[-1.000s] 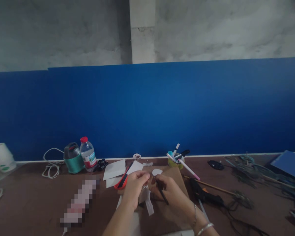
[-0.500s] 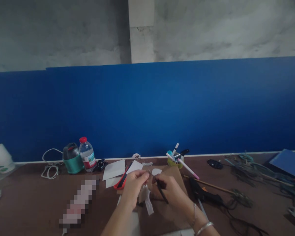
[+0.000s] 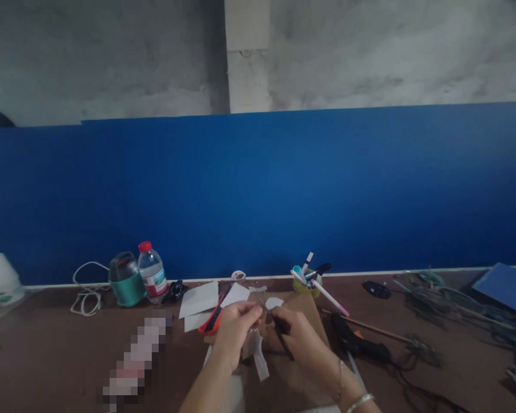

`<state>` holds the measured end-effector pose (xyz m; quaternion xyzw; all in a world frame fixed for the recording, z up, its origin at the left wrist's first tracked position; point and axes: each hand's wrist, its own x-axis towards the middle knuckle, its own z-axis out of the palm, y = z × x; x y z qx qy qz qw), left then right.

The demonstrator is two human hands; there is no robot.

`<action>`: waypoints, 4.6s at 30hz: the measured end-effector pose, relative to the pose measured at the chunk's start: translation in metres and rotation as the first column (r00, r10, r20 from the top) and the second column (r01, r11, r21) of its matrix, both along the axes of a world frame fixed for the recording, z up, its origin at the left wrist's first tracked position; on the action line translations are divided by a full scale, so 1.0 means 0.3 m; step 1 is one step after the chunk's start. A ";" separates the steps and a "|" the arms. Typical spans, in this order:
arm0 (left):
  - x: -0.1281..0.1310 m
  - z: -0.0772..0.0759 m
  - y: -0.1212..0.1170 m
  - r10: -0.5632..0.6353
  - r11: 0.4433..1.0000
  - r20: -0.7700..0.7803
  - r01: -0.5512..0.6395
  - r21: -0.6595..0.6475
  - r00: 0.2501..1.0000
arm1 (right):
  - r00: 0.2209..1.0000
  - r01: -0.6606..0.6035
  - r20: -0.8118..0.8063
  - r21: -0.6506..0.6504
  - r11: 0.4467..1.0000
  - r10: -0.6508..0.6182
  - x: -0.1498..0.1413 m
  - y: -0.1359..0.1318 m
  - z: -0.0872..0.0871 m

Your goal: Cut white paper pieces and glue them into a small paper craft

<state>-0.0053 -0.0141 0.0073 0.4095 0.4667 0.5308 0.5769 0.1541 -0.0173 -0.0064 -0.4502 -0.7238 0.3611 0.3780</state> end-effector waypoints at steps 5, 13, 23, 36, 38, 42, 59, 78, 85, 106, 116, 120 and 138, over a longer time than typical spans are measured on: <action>0.002 -0.010 0.004 0.001 1.000 0.038 0.000 -0.031 0.999 | 1.000 -0.003 -0.025 0.009 1.000 0.003 0.004 0.007 -0.012; 0.000 0.003 -0.001 -0.021 0.996 0.133 0.031 -0.078 0.991 | 1.000 0.010 -0.021 0.030 1.000 -0.010 0.001 0.001 -0.004; -0.008 -0.003 0.001 -0.055 0.994 0.171 0.071 -0.088 0.984 | 1.000 0.019 0.003 0.032 0.999 -0.020 0.001 0.005 -0.009; 0.016 0.001 -0.010 -0.138 0.987 -0.100 0.145 0.070 0.985 | 0.881 0.125 -0.419 -0.238 0.963 -0.218 -0.014 0.003 0.025; 0.020 -0.007 -0.008 -0.157 0.981 -0.138 0.170 0.089 0.978 | 0.881 0.121 -0.424 -0.229 0.966 -0.210 -0.016 -0.002 0.032; 0.029 -0.011 -0.008 -0.144 0.987 -0.093 0.150 0.061 0.985 | 0.879 0.103 -0.434 -0.232 0.967 -0.198 -0.023 -0.010 0.043; 0.026 0.011 -0.018 -0.079 0.996 0.326 0.061 0.063 0.942 | 0.832 -0.259 -0.553 -0.314 0.913 0.046 -0.054 -0.060 0.035; 0.023 0.010 -0.017 -0.129 0.991 0.370 0.110 0.072 0.920 | 0.864 -0.239 -0.500 -0.297 0.924 0.063 -0.046 -0.048 0.031; 0.023 0.010 -0.016 -0.138 0.990 0.374 0.123 0.064 0.917 | 0.856 -0.236 -0.515 -0.315 0.919 0.044 -0.047 -0.045 0.019; 0.069 0.018 -0.039 0.022 0.999 0.410 -0.030 0.014 0.912 | 0.867 -0.188 -0.495 -0.220 0.957 0.056 -0.067 -0.023 -0.006; 0.097 0.016 -0.059 0.096 0.995 0.431 -0.091 -0.032 0.897 | 0.851 -0.130 -0.526 -0.196 0.972 0.008 -0.091 -0.029 -0.026; 0.100 0.012 -0.060 0.122 0.992 0.435 -0.119 -0.034 0.892 | 0.839 -0.133 -0.545 -0.177 0.975 0.016 -0.098 -0.028 -0.027; 0.094 -0.004 -0.051 0.086 0.996 0.441 -0.086 -0.021 0.893 | 0.880 -0.098 -0.475 -0.218 0.971 -0.018 -0.093 -0.026 -0.021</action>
